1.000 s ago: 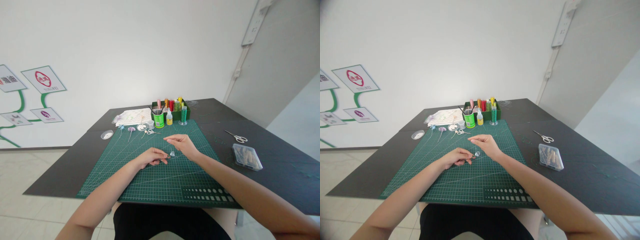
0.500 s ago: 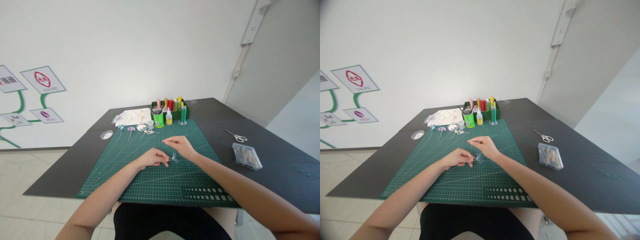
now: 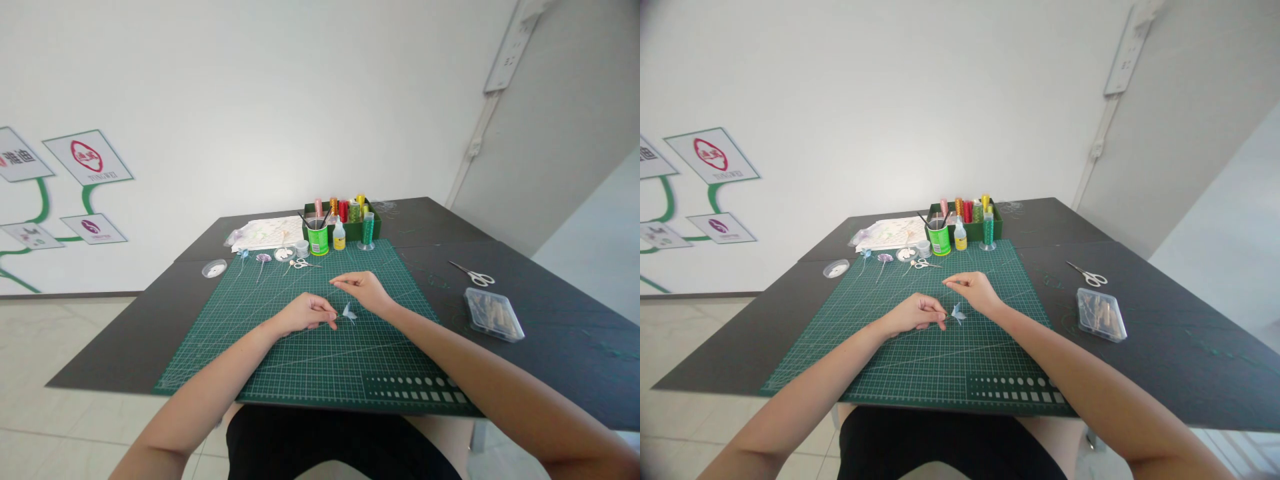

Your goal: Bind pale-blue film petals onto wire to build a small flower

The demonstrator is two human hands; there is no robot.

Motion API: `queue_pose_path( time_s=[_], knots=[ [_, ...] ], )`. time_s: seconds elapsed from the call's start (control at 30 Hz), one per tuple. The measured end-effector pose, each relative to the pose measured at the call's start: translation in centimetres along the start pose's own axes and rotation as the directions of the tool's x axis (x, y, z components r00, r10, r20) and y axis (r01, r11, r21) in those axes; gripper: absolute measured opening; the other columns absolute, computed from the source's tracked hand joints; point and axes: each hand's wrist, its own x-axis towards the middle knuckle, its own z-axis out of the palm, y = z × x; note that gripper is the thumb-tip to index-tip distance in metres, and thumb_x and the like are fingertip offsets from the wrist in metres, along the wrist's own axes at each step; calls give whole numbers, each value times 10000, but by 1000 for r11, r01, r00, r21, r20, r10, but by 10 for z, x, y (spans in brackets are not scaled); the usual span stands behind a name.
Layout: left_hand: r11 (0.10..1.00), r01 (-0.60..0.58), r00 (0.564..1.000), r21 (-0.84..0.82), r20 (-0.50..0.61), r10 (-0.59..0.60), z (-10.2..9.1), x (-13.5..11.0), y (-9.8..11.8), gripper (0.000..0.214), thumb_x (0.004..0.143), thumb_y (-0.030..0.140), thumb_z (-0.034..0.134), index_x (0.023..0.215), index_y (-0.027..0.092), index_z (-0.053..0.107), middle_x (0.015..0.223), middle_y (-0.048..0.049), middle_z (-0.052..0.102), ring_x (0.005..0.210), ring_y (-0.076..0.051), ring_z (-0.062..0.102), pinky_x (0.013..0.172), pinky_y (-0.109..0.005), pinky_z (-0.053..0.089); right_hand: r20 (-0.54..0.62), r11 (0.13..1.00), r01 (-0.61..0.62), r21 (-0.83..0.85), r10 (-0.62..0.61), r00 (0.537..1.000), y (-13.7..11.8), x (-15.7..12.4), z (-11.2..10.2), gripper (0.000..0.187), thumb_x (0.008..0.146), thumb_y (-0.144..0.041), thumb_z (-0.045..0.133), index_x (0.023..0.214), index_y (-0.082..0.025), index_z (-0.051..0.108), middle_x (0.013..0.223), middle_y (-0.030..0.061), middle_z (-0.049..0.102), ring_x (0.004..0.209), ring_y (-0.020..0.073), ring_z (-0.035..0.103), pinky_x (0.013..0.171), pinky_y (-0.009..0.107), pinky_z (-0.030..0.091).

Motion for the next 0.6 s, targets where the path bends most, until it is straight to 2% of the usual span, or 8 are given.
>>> queue_pose_path(
  time_s=[0.13,0.3,0.47,0.6],
  knots=[
    [997,-47,997,59,-61,50,-1,2,-1,357,746,438,680,868,104,663,790,-94,729,395,-30,370,389,-187,277,21,999,1,-43,0,1000,3,2,-1,282,801,-376,611,907,-176,779,621,32,679,529,136,491,508,243,349],
    [980,-127,971,154,-183,154,-3,1,2,330,778,423,649,869,106,657,769,-86,727,423,-45,424,406,-176,328,99,994,-29,-110,40,994,15,6,-5,279,781,-359,615,900,-167,780,451,-31,518,437,92,330,454,225,232],
    [965,-159,932,209,-291,216,-4,-1,3,306,782,402,648,894,118,680,785,-73,723,462,-60,468,433,-178,369,194,997,-24,-69,37,980,22,8,-4,236,755,-282,595,842,-161,778,508,-24,541,464,94,364,466,217,256],
    [963,-173,893,204,-380,241,-5,0,1,318,778,406,648,926,126,674,811,-75,725,475,-71,493,443,-187,394,231,992,-22,-123,50,972,18,7,-4,253,774,-345,591,737,-162,762,461,-56,409,453,77,291,457,214,197]
  ],
)
